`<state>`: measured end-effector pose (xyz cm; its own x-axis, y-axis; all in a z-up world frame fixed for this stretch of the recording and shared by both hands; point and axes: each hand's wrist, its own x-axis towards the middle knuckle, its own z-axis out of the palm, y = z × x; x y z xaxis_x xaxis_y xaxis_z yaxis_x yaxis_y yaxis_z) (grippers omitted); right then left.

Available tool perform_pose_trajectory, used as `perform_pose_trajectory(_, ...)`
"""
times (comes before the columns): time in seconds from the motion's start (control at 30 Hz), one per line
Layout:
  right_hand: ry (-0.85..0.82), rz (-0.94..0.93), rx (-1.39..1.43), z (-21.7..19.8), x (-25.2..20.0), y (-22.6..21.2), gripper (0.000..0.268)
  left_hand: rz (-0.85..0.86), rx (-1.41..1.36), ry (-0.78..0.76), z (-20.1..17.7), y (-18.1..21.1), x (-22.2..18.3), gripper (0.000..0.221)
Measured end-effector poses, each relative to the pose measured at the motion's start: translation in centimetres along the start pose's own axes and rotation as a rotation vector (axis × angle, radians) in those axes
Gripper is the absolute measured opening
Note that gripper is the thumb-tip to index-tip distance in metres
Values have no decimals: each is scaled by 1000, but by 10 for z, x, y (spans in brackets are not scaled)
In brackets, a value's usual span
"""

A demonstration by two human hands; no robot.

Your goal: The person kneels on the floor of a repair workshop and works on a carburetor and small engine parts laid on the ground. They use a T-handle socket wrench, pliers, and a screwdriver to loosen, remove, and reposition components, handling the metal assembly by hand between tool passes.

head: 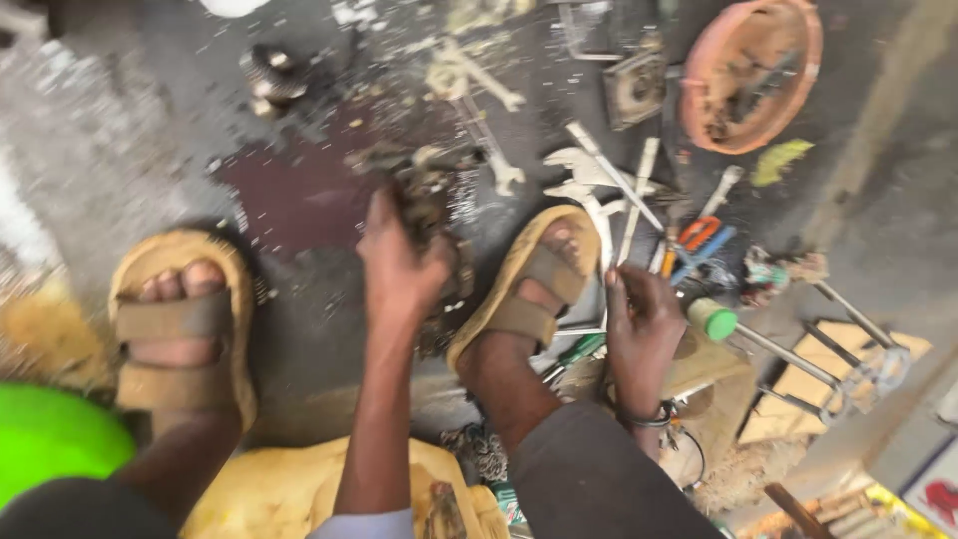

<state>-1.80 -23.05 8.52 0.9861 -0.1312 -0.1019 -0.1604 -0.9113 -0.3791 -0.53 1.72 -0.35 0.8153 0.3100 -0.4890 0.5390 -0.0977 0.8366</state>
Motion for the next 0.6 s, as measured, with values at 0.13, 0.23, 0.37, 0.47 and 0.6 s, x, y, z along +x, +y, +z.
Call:
perform_pose_trajectory(0.13, -74, 353, -30, -1, -51, 81, 21, 64, -35, 58, 5, -20, -6, 79)
perform_pose_trajectory(0.23, -98, 374, -14, 4, -84, 118, 24, 113, -52, 92, 6, -30, 4, 80)
perform_pose_trajectory(0.37, -117, 426, -44, 27, -116, 136, 25, 19, -392, 71, -1, -33, 10, 66)
perform_pose_trajectory(0.47, -124, 562, 92, 47, -138, 139, 35, 106, -357, 76, -10, -11, 12, 63)
perform_pose_trajectory(0.6, -12, 432, -97, 47, -139, 115, 34, 66, -511, 104, -6, 0, 14, 62)
